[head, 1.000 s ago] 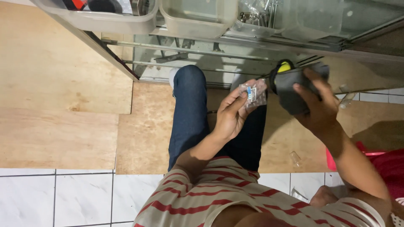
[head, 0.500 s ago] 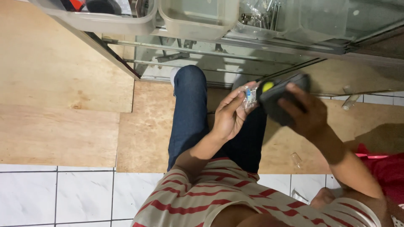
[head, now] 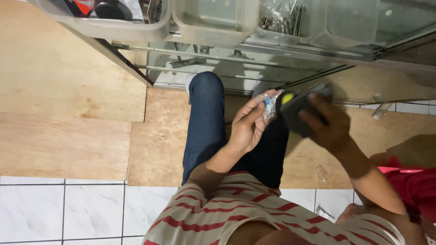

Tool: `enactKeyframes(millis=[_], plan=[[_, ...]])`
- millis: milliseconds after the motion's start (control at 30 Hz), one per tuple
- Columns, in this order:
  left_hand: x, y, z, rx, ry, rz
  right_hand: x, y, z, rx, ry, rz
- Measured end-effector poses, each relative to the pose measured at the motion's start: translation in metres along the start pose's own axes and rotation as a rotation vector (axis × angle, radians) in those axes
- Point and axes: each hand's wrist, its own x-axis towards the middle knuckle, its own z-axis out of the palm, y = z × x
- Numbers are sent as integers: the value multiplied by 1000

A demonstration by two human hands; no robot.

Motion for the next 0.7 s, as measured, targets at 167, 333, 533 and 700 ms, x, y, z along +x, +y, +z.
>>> enactKeyframes(millis=[167,333,533,700], plan=[[4,6,13,-39,49,-16,15,-5,-24,-55,128,62],[-1,9,16,51,139,-44,-13,-19,-9,295,-11,270],[-3,9,16,68,-15,-13,-2,-2,-2,273,-102,234],[0,12,19,-57,22,-25,32,3,-26,-117,151,51]])
